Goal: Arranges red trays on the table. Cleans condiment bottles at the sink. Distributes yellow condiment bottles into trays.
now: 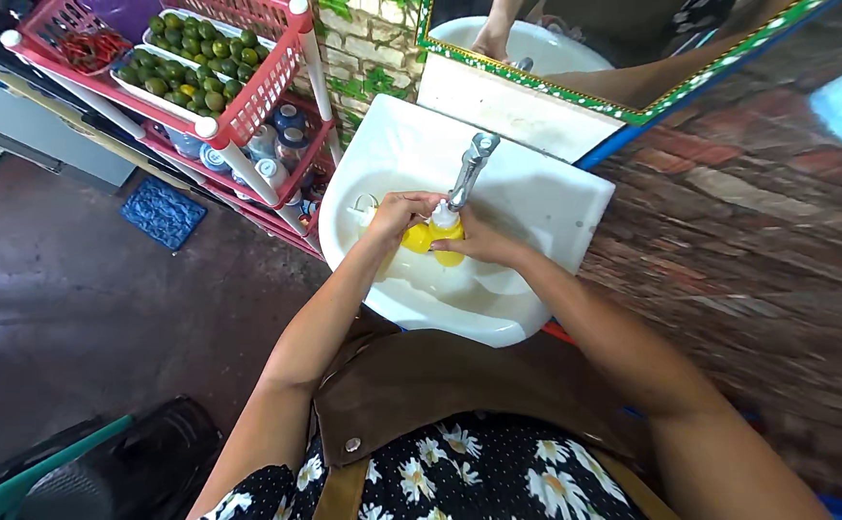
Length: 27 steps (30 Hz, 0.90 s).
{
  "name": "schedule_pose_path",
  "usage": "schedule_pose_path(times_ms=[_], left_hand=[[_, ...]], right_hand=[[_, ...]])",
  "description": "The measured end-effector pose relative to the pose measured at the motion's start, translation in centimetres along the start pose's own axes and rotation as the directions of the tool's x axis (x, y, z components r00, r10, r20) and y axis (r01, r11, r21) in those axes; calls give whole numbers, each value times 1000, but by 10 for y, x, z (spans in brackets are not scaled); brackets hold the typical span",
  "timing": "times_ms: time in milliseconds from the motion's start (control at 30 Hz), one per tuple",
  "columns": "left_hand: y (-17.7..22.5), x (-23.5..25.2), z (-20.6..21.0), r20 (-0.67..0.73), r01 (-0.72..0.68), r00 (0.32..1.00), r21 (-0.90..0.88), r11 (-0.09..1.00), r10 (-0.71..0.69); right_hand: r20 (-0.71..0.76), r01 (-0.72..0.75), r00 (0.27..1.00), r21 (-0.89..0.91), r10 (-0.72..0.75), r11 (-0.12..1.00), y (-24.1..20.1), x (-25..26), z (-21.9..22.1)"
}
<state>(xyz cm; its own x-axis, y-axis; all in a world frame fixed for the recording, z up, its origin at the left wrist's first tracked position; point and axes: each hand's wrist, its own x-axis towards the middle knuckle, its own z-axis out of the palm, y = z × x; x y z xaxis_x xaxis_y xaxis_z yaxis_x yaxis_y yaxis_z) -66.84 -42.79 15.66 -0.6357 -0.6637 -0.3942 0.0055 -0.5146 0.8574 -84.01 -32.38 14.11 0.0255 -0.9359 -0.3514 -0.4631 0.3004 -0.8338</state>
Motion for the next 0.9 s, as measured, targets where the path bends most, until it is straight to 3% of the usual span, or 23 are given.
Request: schedule_pose_path(times_ms=[100,200,267,333,467,600,767,900], left_hand=[[-5,2,4,-53,-14,998,28,999,16],[-20,3,7,50,-113,993,179,977,106],[-24,0,9,99,-60,994,218,974,39],[-29,-1,11,118,-13,993,228,974,-14],[-43,5,15,38,-80,997,319,945,71],[-35,2,12,47,-91,996,314,945,80],[-17,-9,13,-43,-21,999,166,986,28],[-21,-8,19,-88,64,994,59,996,-59]], right_hand=[[47,-100,994,56,97,993,-10,-2,-3],[96,-120,990,173,105,978,-2,-3,-9],[114,-113,989,205,91,972,2,-4,-14],[100,-104,991,214,84,971,3,-5,-13],[20,-126,992,149,124,981,6,-3,1],[-77,-292,951,91,299,952,5,0,11],[78,-361,930,364,358,859,-13,1,-2],[142,-349,937,436,320,829,-26,8,-3]])
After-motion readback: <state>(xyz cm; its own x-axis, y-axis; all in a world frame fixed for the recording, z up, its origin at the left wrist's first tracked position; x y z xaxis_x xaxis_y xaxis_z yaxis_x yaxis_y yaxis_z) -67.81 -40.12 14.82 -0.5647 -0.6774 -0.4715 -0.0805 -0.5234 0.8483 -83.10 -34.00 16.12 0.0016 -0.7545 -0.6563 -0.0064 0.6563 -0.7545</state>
